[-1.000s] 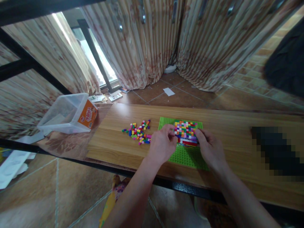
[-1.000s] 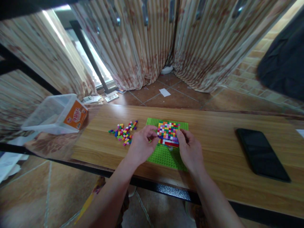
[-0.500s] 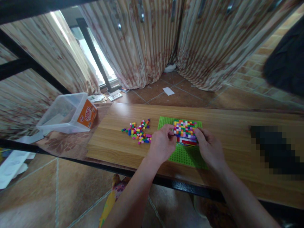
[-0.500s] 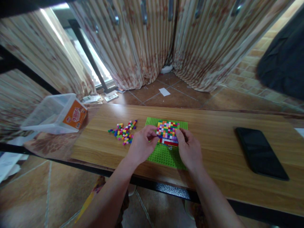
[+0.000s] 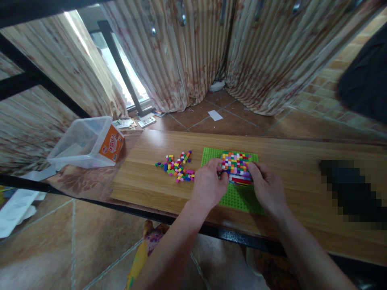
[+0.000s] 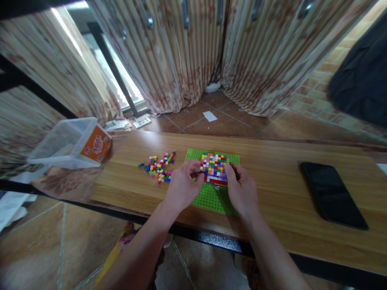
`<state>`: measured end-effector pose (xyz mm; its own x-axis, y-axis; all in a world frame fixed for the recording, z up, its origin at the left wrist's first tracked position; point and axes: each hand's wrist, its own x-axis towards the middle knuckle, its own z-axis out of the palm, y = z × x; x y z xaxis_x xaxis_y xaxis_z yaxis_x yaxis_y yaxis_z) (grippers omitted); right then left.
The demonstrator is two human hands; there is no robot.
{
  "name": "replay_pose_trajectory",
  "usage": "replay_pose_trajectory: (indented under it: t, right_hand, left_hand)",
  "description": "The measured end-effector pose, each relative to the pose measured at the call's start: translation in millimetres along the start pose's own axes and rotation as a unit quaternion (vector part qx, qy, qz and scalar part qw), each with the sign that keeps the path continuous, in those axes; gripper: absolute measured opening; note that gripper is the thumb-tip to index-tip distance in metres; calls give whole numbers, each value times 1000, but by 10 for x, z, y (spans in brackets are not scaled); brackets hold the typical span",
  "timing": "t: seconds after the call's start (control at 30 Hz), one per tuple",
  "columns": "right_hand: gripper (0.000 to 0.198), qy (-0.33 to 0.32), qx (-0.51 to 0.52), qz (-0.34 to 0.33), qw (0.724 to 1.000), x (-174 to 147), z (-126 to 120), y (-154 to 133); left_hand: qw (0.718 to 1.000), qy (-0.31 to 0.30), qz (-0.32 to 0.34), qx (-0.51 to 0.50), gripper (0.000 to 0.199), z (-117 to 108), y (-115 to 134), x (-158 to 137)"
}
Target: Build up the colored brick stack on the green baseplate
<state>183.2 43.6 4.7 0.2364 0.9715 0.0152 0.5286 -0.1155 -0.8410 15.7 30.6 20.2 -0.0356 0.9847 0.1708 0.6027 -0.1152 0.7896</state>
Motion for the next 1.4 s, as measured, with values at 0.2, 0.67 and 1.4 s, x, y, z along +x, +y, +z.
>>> replay_pose_trajectory:
  t: [0.2,0.67,1.4]
  right_hand:
    - [58,-1,15,1,1000,1,0,13]
    - [59,6,0,2,1000,-3,-14,-15]
    - [57,23,-10,-11,1000,-16,1,-52]
  left_hand:
    - [1000,-9,-11,-27,18,-47,-9,15]
    - [999,-29,6,-43,16,-167,-48,30]
    - [957,-233,105,136,17,-277,-110,-155]
